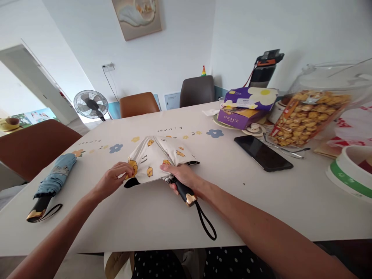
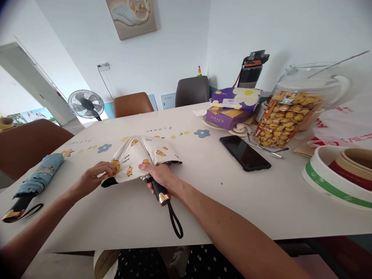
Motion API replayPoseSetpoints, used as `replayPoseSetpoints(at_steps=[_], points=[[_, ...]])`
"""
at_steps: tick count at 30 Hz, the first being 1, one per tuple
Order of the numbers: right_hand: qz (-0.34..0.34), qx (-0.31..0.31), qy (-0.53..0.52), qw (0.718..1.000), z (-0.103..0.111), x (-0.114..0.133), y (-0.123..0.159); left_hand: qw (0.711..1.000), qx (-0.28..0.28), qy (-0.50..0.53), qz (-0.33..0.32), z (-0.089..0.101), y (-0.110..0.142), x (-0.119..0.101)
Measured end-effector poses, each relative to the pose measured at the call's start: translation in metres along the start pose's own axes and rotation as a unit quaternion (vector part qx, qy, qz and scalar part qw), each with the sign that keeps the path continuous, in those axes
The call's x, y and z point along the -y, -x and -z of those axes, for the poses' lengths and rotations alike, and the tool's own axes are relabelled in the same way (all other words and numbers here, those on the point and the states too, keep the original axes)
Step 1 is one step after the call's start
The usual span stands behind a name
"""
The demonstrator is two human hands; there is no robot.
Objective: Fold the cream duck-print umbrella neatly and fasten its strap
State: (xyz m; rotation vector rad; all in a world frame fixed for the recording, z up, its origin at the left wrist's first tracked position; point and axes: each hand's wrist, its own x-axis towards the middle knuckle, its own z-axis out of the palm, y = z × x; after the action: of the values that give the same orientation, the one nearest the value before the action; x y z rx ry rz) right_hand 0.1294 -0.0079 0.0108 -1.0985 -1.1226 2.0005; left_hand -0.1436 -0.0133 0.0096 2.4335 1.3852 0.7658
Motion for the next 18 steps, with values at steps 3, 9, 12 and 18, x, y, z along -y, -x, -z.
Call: replayPoseSetpoints(at_steps=[3, 9, 12, 18], points=[[0.003, -0.032, 0.035, 0.999, 0.004, 0.001, -0.001, 1.000, 0.018, 0.022, 0.003, -0.012, -0.010, 0.003], [-0.003, -0.076, 0.106, 0.991, 0.011, -0.001, -0.007, 0.978, -0.090, 0.030, 0.184, -0.015, -0.033, 0.001], [-0.009, -0.098, 0.135, 0.986, 0.011, -0.001, -0.009, 0.936, -0.203, 0.083, 0.274, -0.012, -0.054, -0.010], [-0.029, -0.096, 0.153, 0.983, 0.009, 0.001, -0.006, 0.912, -0.198, 0.206, 0.294, -0.024, -0.081, -0.015]])
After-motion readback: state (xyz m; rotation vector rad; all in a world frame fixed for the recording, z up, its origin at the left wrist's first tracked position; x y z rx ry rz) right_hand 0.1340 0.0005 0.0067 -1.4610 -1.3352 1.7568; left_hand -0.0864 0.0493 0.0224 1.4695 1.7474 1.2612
